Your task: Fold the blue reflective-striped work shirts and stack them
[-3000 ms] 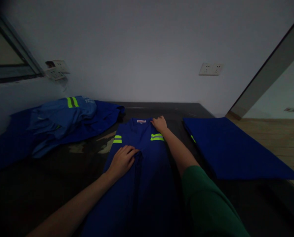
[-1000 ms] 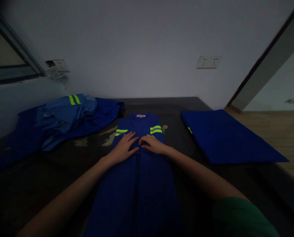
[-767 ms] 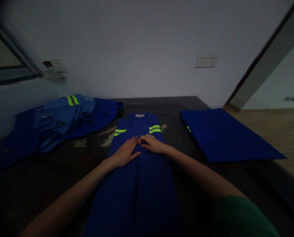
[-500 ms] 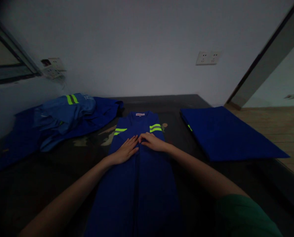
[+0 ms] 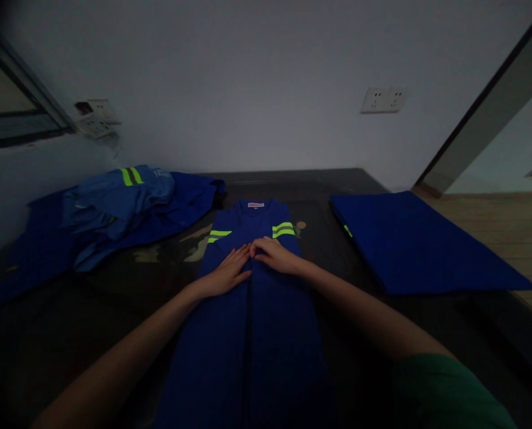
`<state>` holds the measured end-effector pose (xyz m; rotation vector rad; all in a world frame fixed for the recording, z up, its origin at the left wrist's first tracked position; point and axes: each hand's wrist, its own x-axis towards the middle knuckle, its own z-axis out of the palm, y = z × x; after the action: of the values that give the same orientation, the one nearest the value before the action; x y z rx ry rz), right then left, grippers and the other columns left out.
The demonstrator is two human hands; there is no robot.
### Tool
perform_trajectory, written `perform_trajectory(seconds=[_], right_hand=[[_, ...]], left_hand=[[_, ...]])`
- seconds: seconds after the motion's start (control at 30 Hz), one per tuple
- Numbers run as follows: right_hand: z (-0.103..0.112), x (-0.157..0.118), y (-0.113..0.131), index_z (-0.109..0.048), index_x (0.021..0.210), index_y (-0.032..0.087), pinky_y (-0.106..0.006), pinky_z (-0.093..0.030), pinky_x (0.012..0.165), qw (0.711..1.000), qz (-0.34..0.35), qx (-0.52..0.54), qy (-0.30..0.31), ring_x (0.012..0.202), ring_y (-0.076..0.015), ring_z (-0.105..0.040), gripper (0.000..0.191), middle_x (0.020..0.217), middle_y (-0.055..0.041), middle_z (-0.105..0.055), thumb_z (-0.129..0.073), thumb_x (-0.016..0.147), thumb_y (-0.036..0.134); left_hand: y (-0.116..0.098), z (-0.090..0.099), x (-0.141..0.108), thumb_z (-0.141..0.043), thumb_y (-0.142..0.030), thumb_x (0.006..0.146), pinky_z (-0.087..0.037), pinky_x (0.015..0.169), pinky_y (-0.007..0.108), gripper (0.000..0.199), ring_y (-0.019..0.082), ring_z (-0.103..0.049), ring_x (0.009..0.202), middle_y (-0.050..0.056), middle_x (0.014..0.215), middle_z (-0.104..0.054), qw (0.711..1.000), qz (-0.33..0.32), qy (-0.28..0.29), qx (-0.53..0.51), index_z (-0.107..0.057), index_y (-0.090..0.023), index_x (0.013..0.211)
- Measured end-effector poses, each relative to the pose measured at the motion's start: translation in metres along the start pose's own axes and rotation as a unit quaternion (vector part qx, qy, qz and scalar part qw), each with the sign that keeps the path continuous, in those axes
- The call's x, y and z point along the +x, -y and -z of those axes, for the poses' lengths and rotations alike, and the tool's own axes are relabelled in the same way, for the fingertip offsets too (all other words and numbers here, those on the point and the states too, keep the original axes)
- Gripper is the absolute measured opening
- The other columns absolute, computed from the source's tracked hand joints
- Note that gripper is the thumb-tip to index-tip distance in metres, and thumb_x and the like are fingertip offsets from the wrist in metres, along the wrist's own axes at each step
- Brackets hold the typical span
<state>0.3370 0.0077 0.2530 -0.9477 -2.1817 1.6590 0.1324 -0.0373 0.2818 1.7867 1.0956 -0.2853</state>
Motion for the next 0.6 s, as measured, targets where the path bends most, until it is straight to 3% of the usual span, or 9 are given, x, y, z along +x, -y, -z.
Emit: perform_trajectory(seconds=[0.2, 0.4, 0.6], right_hand=[[-0.012, -0.007, -0.010, -0.057, 0.105, 0.020, -0.043, -0.039, 0.096, 0.994, 0.003, -0.106, -0.027, 0.105, -0.0224, -0.050, 0.016, 0.108, -0.0088, -0.057, -0.054, 0.090, 0.020], [-0.010, -0.014, -0.003, -0.053, 0.122, 0.016, -0.049, -0.037, 0.105, 0.982, -0.016, -0.165, -0.090, 0.122, -0.0277, -0.045, 0.039, 0.124, -0.0155, -0.053, -0.060, 0.085, 0.027], [-0.009, -0.011, -0.020, -0.047, 0.136, 0.017, -0.045, -0.033, 0.112, 0.981, -0.065, -0.114, -0.142, 0.133, -0.0214, -0.041, 0.046, 0.138, -0.0132, -0.050, -0.040, 0.091, 0.017]], left_hand=[[-0.006, 0.004, 0.000, -0.037, -0.037, 0.096, -0.015, 0.118, 0.048, 0.062, 0.024, -0.011, 0.147, 0.017, 0.158, -0.016, 1.000, 0.009, -0.009, -0.001, -0.021, -0.010, 0.149], [-0.039, -0.002, -0.003, -0.036, -0.028, 0.096, -0.027, 0.117, 0.042, 0.055, 0.024, -0.032, 0.141, 0.019, 0.151, -0.035, 0.985, 0.039, -0.155, 0.059, -0.030, -0.005, 0.145], [-0.055, -0.019, -0.006, -0.037, -0.033, 0.096, -0.023, 0.118, 0.043, 0.058, 0.023, -0.026, 0.143, 0.016, 0.153, -0.032, 0.984, 0.024, -0.119, 0.129, -0.029, -0.004, 0.146]])
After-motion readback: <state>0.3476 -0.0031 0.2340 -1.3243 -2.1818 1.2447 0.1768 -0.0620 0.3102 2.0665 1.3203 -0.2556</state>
